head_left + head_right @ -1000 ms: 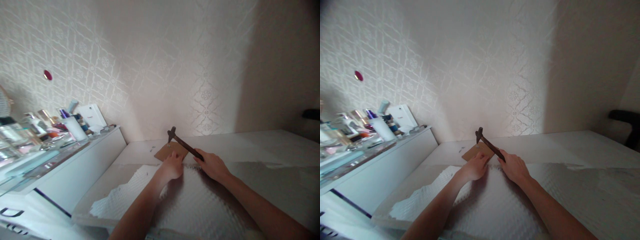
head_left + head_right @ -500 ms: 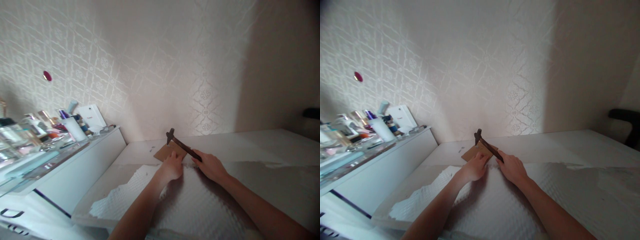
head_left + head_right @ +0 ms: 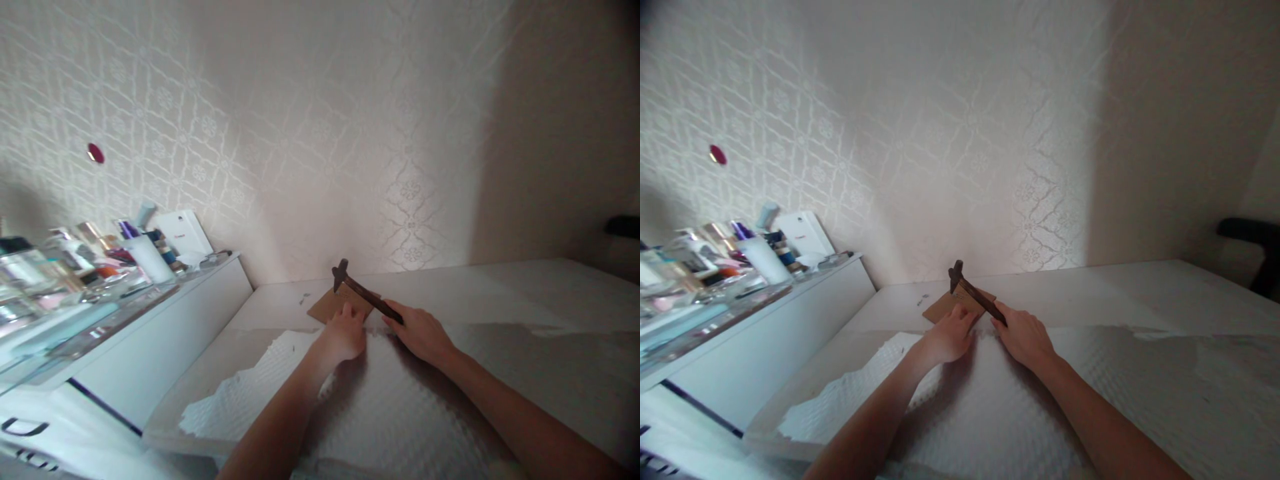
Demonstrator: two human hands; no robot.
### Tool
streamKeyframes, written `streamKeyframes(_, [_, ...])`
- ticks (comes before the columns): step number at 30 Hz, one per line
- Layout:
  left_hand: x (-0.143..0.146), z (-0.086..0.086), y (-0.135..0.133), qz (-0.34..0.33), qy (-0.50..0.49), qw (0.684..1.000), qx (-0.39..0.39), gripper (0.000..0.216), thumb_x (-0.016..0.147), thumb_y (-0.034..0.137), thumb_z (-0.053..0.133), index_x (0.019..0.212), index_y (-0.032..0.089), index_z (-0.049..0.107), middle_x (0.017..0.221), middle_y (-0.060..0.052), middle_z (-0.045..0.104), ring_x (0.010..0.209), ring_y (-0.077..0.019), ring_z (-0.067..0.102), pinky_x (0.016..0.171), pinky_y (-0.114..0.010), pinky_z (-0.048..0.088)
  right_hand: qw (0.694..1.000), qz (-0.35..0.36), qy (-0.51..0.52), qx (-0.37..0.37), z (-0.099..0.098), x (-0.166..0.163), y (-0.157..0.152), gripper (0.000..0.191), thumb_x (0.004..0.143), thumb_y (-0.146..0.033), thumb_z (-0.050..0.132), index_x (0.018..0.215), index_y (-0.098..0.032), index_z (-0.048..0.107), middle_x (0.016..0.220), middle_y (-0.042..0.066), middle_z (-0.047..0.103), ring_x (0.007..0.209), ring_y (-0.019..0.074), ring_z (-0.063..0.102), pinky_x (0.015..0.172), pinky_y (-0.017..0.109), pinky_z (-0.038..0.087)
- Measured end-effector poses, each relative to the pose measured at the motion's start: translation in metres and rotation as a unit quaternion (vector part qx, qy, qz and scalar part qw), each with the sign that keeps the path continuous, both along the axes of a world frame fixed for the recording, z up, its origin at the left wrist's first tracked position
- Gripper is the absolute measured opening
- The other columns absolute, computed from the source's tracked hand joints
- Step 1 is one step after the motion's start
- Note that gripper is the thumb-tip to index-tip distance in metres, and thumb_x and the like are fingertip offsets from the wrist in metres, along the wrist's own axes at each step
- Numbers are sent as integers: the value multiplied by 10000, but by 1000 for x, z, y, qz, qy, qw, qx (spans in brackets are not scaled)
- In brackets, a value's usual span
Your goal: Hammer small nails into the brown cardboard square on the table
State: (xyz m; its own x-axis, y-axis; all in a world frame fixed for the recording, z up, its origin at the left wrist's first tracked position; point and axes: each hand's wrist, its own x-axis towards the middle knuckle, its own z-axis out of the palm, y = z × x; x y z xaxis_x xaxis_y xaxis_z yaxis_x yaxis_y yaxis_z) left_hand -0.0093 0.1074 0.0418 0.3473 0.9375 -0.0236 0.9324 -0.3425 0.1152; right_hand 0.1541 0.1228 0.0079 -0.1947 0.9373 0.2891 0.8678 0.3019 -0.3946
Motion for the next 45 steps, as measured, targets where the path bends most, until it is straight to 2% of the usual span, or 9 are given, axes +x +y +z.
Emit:
streamKeyframes(21, [1,1,-1,3,2,1000,-6,418,783,182,391,1199,212,394,1158,-112,388,1037,-266,442,885,-413,331,1000,-19,-1,1,1,-1,-1,412,820,-390,347,1214,-311,438,910,51,653,809,214,601,641,288,396])
streamKeyframes(30, [0,-1,1,7,61,998,-7,429,801,207,361,1228,239,341,1177,-99,368,1056,-257,426,882,-414,345,1000,-23,0,-7,-1,-1,1,416,817,-396,350,1216,-315,439,925,53,653,809,225,602,638,295,400])
streamKeyframes(45, [2,2,0,10,68,998,-6,442,796,201,358,1234,249,332,1177,-96,369,1044,-250,437,868,-410,358,1000,-18,-15,-7,0,-1,1,429,821,-401,337,1230,-307,426,930,64,651,828,231,598,643,297,396])
